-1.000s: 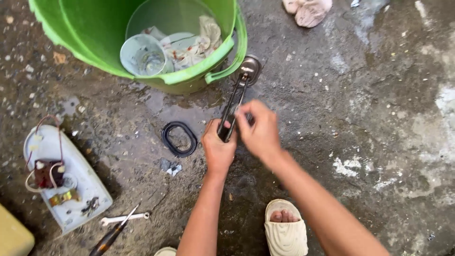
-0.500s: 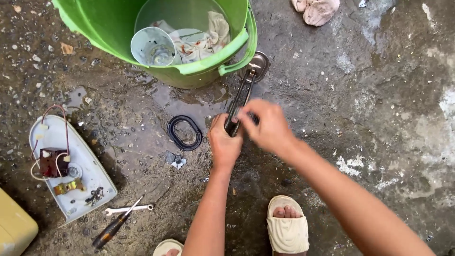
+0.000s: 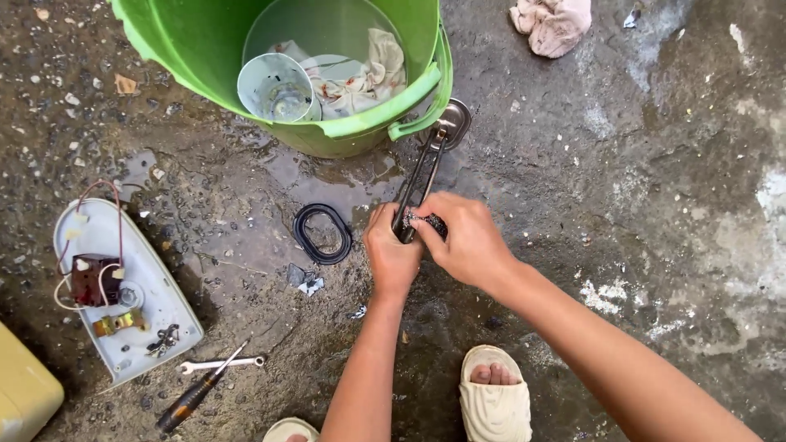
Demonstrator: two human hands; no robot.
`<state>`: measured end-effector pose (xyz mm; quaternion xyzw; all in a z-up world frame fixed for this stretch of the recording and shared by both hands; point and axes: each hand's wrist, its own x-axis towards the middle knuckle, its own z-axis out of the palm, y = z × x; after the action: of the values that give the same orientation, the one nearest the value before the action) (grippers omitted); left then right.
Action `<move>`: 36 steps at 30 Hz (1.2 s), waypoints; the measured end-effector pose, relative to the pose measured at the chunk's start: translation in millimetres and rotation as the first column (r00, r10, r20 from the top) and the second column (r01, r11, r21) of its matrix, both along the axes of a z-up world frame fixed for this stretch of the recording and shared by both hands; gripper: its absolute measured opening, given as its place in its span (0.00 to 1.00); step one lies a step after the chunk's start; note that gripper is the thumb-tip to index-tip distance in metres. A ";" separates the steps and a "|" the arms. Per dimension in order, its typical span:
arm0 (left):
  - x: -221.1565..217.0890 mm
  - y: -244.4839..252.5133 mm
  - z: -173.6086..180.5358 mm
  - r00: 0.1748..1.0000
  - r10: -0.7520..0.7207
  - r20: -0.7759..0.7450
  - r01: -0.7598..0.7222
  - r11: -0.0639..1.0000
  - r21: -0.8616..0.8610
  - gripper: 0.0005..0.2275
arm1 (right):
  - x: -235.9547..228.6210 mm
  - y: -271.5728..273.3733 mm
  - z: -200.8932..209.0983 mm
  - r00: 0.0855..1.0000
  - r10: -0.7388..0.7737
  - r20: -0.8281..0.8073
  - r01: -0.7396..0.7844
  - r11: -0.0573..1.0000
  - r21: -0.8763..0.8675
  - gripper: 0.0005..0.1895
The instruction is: Scrubbing a metal heating coil with steel wool and rinsing it in a bucket of water to remove buildup.
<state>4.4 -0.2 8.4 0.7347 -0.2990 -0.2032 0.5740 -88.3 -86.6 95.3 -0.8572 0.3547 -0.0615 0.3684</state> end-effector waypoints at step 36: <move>-1.5 0.5 9.2 0.996 0.071 -0.057 -0.070 0.997 0.026 0.09 | -0.4 -106.3 -86.0 0.992 0.028 -0.125 -0.068 0.941 -0.332 0.04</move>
<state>2.9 0.3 17.7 0.7453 -0.2537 -0.2077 0.5805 -88.7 -192.9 9.2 -0.9180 0.3390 -0.0610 0.1967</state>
